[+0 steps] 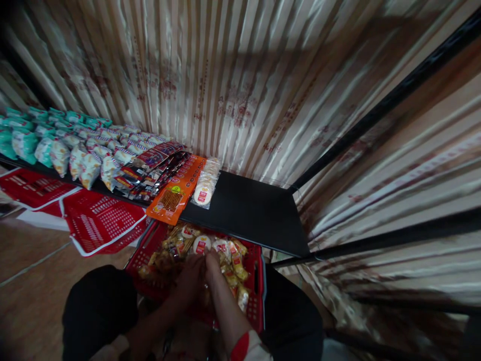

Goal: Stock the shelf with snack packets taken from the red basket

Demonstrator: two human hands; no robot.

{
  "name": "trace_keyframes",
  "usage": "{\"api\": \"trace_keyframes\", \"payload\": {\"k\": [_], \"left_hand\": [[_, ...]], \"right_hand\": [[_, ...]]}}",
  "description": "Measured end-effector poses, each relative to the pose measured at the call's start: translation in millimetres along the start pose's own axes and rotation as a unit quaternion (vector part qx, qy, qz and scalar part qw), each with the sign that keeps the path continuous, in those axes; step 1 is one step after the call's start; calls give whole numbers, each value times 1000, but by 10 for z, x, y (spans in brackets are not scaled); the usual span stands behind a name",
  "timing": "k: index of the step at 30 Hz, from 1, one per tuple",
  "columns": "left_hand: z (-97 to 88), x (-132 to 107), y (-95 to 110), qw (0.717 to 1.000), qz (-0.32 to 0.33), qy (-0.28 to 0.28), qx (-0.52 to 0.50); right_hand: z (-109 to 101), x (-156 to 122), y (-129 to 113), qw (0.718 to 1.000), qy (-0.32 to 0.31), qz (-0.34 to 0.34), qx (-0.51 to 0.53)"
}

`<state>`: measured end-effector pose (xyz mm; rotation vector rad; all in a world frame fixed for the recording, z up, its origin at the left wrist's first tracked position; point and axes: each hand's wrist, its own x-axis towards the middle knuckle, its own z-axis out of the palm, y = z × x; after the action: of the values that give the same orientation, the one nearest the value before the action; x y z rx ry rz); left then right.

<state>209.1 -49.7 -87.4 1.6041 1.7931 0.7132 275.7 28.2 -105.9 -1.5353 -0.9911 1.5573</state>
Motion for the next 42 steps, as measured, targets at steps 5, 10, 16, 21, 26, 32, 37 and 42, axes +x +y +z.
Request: {"api": "trace_keyframes", "payload": {"k": [5,10,16,21,26,32,37,42], "left_hand": [[-115,-10,-7,997,-40,56,-16],[-215,48,-82,989,-52,138,-29],[-295,153,-108,978,-87,165,-91],[-379,224,-100,972,-111,163,-125],[-520,282,-51,973,-127,159,-111],[-737,370,63,973,-94,183,-104],[-854,487,157,970,-77,211,-95],[-922,632,216,966,-76,223,-110]], "right_hand": [[48,-170,-124,995,-22,55,77],[47,-292,-194,993,-26,23,109],[31,-429,-357,995,-38,-12,92],[43,-478,-447,995,-60,-21,77],[41,-483,-482,994,-79,-43,62],[9,-419,-620,995,-76,-72,1],[23,-290,-808,986,-43,-143,-69],[75,-146,-945,981,-31,-174,-80]]}}
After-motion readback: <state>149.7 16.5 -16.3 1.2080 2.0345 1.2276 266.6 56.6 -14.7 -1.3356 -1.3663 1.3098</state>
